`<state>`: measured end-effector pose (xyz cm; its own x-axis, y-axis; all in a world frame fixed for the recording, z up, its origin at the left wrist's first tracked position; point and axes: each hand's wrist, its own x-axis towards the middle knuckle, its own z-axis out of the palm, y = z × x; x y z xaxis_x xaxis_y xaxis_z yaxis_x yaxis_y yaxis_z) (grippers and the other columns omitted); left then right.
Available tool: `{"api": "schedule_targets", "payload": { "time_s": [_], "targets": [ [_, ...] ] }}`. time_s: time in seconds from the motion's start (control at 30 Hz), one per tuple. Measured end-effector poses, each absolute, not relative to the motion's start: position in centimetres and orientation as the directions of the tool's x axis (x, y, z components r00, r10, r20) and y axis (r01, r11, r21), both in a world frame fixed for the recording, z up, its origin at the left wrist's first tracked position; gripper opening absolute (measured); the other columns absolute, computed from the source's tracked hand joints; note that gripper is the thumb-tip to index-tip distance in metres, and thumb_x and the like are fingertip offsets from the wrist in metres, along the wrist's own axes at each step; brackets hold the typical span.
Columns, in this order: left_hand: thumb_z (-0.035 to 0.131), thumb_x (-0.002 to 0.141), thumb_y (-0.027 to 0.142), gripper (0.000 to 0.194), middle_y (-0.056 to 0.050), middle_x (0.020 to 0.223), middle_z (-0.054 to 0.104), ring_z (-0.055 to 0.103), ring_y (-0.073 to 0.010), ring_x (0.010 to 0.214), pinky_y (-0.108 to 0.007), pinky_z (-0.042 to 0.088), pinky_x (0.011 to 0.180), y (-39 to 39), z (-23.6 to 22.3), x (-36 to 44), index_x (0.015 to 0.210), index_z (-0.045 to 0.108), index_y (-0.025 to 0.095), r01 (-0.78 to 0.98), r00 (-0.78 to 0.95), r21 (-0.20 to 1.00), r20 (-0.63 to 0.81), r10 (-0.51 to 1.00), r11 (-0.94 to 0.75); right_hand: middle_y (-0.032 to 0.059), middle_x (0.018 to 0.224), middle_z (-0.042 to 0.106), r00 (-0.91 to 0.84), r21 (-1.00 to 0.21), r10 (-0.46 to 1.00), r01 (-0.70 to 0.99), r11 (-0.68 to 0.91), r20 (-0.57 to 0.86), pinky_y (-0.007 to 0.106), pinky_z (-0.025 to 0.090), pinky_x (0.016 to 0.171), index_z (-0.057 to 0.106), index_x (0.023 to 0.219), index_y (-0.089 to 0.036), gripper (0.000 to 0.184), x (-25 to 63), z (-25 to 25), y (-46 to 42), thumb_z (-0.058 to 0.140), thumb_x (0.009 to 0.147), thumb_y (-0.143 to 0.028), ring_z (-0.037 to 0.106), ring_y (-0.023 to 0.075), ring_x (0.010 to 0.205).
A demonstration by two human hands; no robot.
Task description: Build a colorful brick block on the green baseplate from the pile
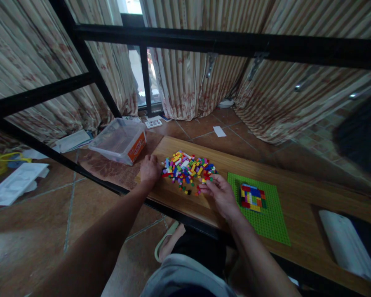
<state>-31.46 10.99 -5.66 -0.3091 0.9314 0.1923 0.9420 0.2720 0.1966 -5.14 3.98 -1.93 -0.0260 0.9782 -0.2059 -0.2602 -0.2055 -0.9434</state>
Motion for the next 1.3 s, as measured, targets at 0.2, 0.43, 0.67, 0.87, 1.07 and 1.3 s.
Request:
{"api": "schedule_targets", "payload": {
  "time_s": [0.2, 0.43, 0.67, 0.87, 1.07, 1.3],
  "targets": [
    [0.042, 0.087, 0.017, 0.03, -0.013, 0.11, 0.059, 0.06, -0.0257, 0.099, -0.035, 0.047, 0.084, 10.92, -5.41, -31.32, 0.11, 0.062, 0.015, 0.942, -0.308, 0.197, 0.192, 0.932, 0.271, 0.0049, 0.096, 0.074, -0.079, -0.918, 0.966, -0.301, -0.259, -0.247, 0.031, 0.057, 0.076, 0.067, 0.103, -0.023, 0.044, -4.8, -2.27, 3.86, 0.079, 0.067, -0.046, 0.071, 0.0186, 0.086],
    [0.042, 0.088, 0.019, 0.03, -0.013, 0.11, 0.06, 0.061, -0.0261, 0.098, -0.035, 0.047, 0.081, 10.92, -5.5, -31.34, 0.11, 0.062, 0.015, 0.942, -0.31, 0.199, 0.199, 0.93, 0.272, 0.004, 0.091, 0.074, -0.081, -0.894, 0.954, -0.333, -0.298, -0.288, 0.031, 0.057, 0.076, 0.065, 0.088, -0.022, 0.037, -4.82, -2.25, 3.58, 0.083, 0.063, -0.042, 0.071, 0.0176, 0.083],
    [0.043, 0.088, 0.019, 0.031, -0.014, 0.112, 0.059, 0.06, -0.0266, 0.101, -0.035, 0.047, 0.083, 10.95, -5.7, -31.42, 0.112, 0.062, 0.017, 0.936, -0.32, 0.219, 0.195, 0.927, 0.276, 0.0037, 0.085, 0.075, -0.094, -0.916, 0.956, -0.274, -0.294, -0.279, 0.028, 0.055, 0.068, 0.064, 0.092, -0.022, 0.039, -4.87, -2.13, 3.5, 0.08, 0.066, -0.046, 0.069, 0.0144, 0.071],
    [0.042, 0.088, 0.02, 0.031, -0.014, 0.112, 0.059, 0.06, -0.0269, 0.102, -0.035, 0.047, 0.085, 11.1, -5.94, -31.56, 0.111, 0.062, 0.017, 0.938, -0.316, 0.216, 0.2, 0.928, 0.272, 0.0048, 0.086, 0.076, -0.099, -0.924, 0.957, -0.25, -0.289, -0.273, 0.026, 0.053, 0.066, 0.07, 0.095, -0.022, 0.04, -4.86, -2.18, 3.49, 0.08, 0.066, -0.047, 0.069, 0.0137, 0.07],
    [0.043, 0.087, 0.019, 0.032, -0.014, 0.111, 0.059, 0.06, -0.0268, 0.102, -0.035, 0.047, 0.084, 11.1, -6.02, -31.66, 0.113, 0.062, 0.017, 0.942, -0.299, 0.226, 0.224, 0.928, 0.249, 0.0059, 0.094, 0.076, -0.098, -0.917, 0.962, -0.289, -0.274, -0.256, 0.03, 0.056, 0.07, 0.071, 0.092, -0.022, 0.037, -5.04, -2.35, 3.55, 0.078, 0.067, -0.049, 0.071, 0.0169, 0.079],
    [0.041, 0.088, 0.019, 0.031, -0.014, 0.11, 0.059, 0.06, -0.0265, 0.099, -0.036, 0.047, 0.084, 11.13, -6.01, -31.62, 0.111, 0.062, 0.017, 0.941, -0.304, 0.223, 0.222, 0.926, 0.256, 0.0049, 0.086, 0.076, -0.059, -0.928, 0.968, -0.276, -0.252, -0.246, 0.028, 0.057, 0.063, 0.07, 0.09, -0.022, 0.037, -5.32, -2.31, 3.42, 0.077, 0.068, -0.05, 0.069, 0.0145, 0.067]
  ]
}}
